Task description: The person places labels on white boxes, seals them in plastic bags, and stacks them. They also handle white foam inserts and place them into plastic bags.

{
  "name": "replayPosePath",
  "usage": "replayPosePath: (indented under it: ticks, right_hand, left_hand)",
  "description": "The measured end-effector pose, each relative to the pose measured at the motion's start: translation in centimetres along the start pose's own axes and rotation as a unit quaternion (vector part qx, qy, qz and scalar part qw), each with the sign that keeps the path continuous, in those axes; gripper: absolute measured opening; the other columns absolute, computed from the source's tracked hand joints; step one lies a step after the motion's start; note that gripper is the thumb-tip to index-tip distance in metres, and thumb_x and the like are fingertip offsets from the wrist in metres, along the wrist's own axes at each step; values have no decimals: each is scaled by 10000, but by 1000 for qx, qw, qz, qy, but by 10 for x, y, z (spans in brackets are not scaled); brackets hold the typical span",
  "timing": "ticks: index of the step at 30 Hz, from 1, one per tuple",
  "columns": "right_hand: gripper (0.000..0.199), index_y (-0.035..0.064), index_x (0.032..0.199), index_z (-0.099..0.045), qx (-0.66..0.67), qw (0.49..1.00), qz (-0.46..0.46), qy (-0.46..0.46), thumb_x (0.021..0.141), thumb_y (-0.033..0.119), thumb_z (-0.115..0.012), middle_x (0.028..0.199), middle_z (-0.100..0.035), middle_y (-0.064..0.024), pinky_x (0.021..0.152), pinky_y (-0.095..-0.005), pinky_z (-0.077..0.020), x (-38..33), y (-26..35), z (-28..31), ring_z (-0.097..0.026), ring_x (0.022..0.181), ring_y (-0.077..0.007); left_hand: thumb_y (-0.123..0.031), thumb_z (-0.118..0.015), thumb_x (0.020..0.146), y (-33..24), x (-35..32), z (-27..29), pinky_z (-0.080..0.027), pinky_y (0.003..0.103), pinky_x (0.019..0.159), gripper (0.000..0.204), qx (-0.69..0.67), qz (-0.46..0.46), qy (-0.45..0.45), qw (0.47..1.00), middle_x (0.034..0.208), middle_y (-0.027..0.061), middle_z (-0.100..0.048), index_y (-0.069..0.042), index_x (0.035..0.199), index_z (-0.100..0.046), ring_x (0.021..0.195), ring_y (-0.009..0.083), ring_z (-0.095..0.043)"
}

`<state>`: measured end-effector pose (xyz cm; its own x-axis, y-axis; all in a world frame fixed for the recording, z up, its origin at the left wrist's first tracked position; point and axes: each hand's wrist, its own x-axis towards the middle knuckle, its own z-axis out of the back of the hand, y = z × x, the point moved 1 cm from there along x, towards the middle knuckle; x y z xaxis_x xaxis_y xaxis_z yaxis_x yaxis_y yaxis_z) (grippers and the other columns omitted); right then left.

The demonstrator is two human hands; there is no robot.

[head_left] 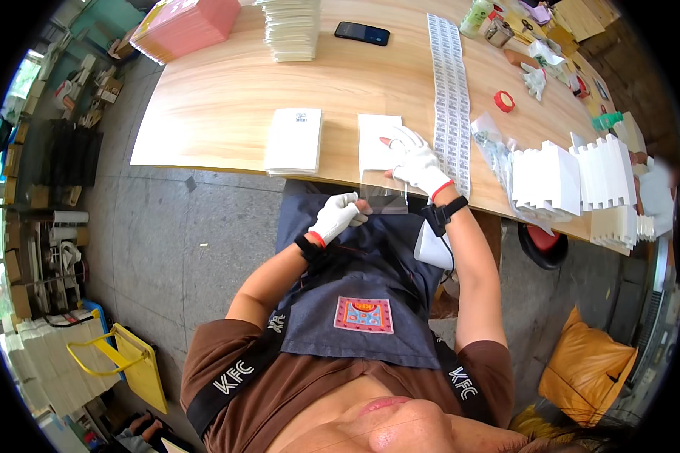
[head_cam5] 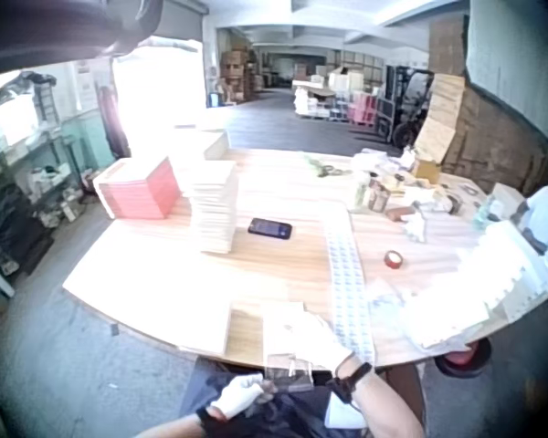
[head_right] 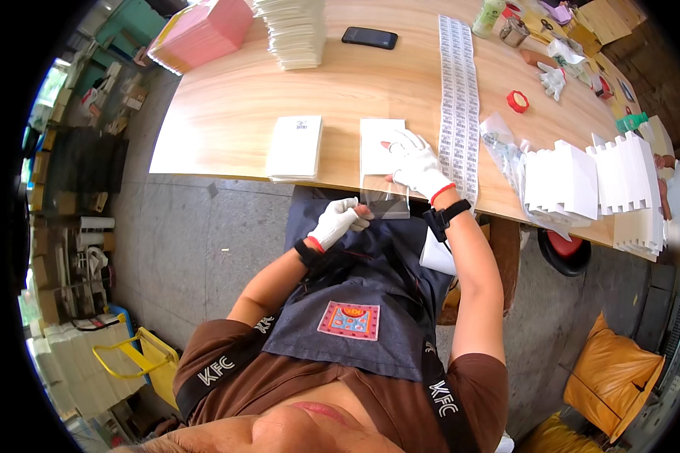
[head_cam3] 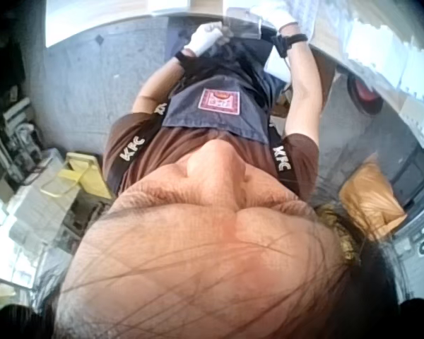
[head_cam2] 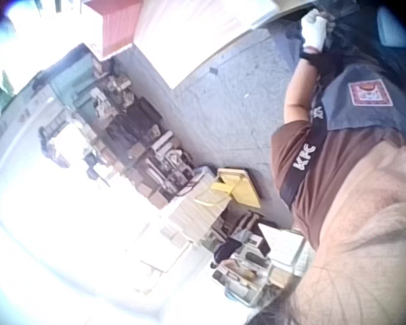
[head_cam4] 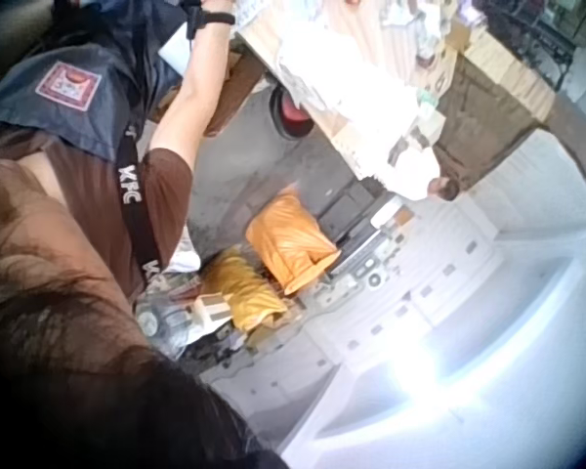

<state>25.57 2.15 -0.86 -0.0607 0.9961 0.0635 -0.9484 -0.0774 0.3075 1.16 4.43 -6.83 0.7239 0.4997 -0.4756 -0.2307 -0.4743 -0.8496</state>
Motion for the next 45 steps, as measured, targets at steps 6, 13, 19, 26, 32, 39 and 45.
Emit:
replayPosePath:
  ticks: [6, 13, 19, 26, 32, 39, 45]
  right_hand:
    - [729, 115, 1327, -531, 10, 1000, 0, -11, 701, 397, -776, 1416, -465, -93, 1102, -421, -338, 7, 0, -4, -392, 1338, -311]
    - [730, 92, 1378, -470, 51, 984, -163, 59, 830, 547, -632, 1440, -453, -146, 1092, -387, -355, 63, -45, 40, -411, 1341, -303]
    - [706, 108, 1401, -438, -22, 972, -225, 57, 840, 498, -613, 1387, -505, -163, 1047, -398, -398, 165, -109, 50, -458, 1289, -333]
    - [803, 111, 1445, -375, -8, 972, -222, -75, 780, 441, -681, 1414, -454, -151, 1069, -394, -362, 237, -135, 18, -409, 1319, -315]
    - [820, 84, 1439, -381, 34, 964, -196, -176, 772, 427, -715, 1413, -435, -192, 1079, -402, -340, 243, -155, -19, -395, 1317, -346]
    - [682, 106, 1394, -442, 94, 960, -216, -151, 808, 340, -700, 1345, -522, -181, 1010, -392, -416, 197, -136, 9, -514, 1209, -338]
    - [515, 114, 1385, -488, 261, 922, -273, -81, 900, 167, -650, 1310, -575, -104, 972, -296, -431, 95, -96, 96, -540, 1199, -163]
  left_hand:
    - [-272, -570, 972, 1, 5, 7, -515, 240, 684, 291, -22, 16, 27, 999, 921, 73, -690, 9, 1002, -638, 731, 117, -639]
    - [-421, -516, 989, 25, 3, 34, -525, 256, 707, 474, -79, 67, 89, 991, 991, 87, -693, 6, 1187, -571, 780, 136, -659]
    - [-413, -530, 981, 38, -17, 67, -540, 278, 765, 447, -83, 114, 57, 988, 1060, 110, -683, -21, 1189, -585, 856, 154, -672]
    - [-406, -520, 981, 49, -5, 84, -553, 325, 820, 526, -164, 122, 41, 978, 1123, 167, -659, 45, 1254, -521, 939, 227, -675]
    - [-380, -542, 979, 53, -10, 89, -561, 340, 798, 504, -202, 140, 31, 969, 1104, 175, -659, 48, 1245, -525, 921, 238, -676]
    - [-305, -525, 996, 58, -13, 106, -559, 389, 817, 436, -251, 144, 53, 956, 1136, 196, -639, 42, 1258, -507, 965, 268, -664]
    - [-333, -526, 986, 39, -18, 116, -533, 394, 847, 467, -271, 164, 69, 946, 1139, 198, -638, 44, 1260, -496, 957, 265, -655]
